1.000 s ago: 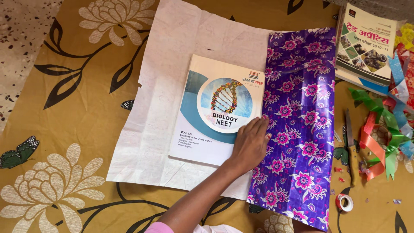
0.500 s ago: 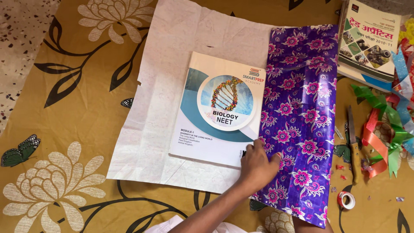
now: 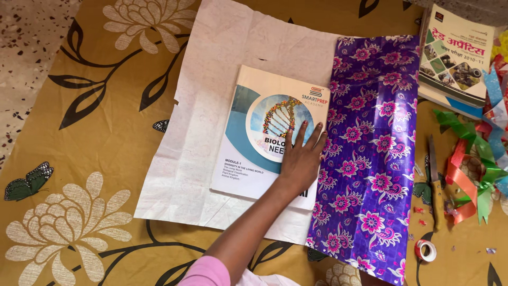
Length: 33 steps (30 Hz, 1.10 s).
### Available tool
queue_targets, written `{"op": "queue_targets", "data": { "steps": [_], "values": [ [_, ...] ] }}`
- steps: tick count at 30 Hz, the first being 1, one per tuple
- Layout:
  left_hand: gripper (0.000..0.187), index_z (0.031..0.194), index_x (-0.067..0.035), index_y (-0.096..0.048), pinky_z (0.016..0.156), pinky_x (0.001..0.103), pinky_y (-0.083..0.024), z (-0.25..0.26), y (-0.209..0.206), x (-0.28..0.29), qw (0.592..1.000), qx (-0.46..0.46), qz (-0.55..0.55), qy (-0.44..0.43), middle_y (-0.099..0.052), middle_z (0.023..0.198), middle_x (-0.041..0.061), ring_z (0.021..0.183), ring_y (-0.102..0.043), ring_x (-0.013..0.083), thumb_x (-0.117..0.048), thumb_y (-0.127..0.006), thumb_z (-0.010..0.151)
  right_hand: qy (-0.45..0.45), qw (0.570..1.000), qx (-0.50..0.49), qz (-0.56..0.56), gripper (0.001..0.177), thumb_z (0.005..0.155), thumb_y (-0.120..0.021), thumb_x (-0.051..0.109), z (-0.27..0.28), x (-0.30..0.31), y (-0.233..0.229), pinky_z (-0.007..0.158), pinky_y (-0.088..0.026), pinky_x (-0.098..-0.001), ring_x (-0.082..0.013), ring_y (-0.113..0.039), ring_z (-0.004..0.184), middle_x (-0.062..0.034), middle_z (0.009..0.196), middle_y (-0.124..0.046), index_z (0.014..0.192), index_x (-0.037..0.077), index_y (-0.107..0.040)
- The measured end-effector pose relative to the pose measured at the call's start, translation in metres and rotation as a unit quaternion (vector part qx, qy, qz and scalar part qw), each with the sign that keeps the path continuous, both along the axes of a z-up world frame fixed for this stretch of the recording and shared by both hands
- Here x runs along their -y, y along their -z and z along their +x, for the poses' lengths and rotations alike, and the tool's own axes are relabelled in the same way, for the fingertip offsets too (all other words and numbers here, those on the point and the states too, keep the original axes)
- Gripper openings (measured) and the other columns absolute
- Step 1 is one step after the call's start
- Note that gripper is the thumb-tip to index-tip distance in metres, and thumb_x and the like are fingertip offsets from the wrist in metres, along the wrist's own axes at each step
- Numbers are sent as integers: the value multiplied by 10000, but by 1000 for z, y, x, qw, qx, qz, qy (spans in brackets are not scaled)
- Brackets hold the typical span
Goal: The person wraps a book with purple floral wrapping paper, folding the sides over the cover and smoothing the edges to create a neat cover. The book remains on a patterned floor surface throughout the process.
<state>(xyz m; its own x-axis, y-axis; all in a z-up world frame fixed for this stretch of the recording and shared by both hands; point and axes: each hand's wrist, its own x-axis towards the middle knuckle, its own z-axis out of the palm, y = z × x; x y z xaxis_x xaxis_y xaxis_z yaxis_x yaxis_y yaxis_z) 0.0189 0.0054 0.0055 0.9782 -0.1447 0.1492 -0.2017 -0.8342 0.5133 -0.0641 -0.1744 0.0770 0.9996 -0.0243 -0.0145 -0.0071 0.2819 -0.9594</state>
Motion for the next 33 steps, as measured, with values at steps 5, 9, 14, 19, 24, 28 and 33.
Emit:
{"op": "queue_targets", "data": {
  "steps": [5,9,14,19,24,28,33],
  "values": [
    [592,1544,-73,-358,1238,582,-156,-3,25,-7,997,69,-22,33,-304,1650,93,1536,-200,331,-223,-527,998,-14,1000,-7,-4,853,1017,-208,636,10,-8,6,1243,-130,-403,-259,-160,1565,-141,1709,-158,1634,54,-115],
    [695,1590,-24,-344,1282,484,-216,4,31,-13,999,41,-6,23,-351,1675,159,1576,-288,282,-20,-505,914,-32,999,-10,-7,867,1013,-199,648,31,-24,16,1247,-118,-400,-258,-145,1571,-140,1715,-142,1636,54,-99],
    [509,1535,-19,-456,1255,464,-326,7,25,-23,936,64,-346,-22,-545,1513,235,1459,-486,363,-48,-466,1027,-56,998,-12,-14,884,1007,-187,662,56,-45,29,1252,-103,-397,-256,-127,1580,-139,1722,-121,1638,54,-78],
    [460,1478,-54,-544,1109,360,-470,19,24,-36,866,-72,-490,-75,-672,1392,174,1302,-649,272,-229,-457,1062,-79,996,-13,-25,901,1001,-176,677,81,-66,44,1256,-88,-394,-254,-108,1588,-139,1729,-101,1640,53,-58],
    [515,1513,-55,-469,1137,325,-416,35,54,-44,782,-102,-615,-25,-652,1424,134,1360,-582,214,-332,-422,1082,-97,994,-15,-47,918,995,-164,691,101,-80,62,1261,-73,-391,-252,-89,1597,-138,1737,-81,1642,53,-37],
    [541,1507,-53,-496,1098,326,-472,51,93,-45,690,-133,-712,-21,-664,1371,128,1264,-616,202,-358,-445,1064,-105,992,-15,-70,931,991,-155,703,110,-87,77,1265,-61,-389,-250,-74,1604,-137,1743,-64,1644,53,-21],
    [812,1420,117,-603,760,419,-547,60,117,-71,647,-254,-712,-95,-677,1015,240,833,-636,294,-622,-441,1124,-112,987,-7,-114,929,998,-137,700,117,-92,88,1274,-16,-385,-250,-11,1617,-138,1750,0,1642,52,32]
  ]
}}
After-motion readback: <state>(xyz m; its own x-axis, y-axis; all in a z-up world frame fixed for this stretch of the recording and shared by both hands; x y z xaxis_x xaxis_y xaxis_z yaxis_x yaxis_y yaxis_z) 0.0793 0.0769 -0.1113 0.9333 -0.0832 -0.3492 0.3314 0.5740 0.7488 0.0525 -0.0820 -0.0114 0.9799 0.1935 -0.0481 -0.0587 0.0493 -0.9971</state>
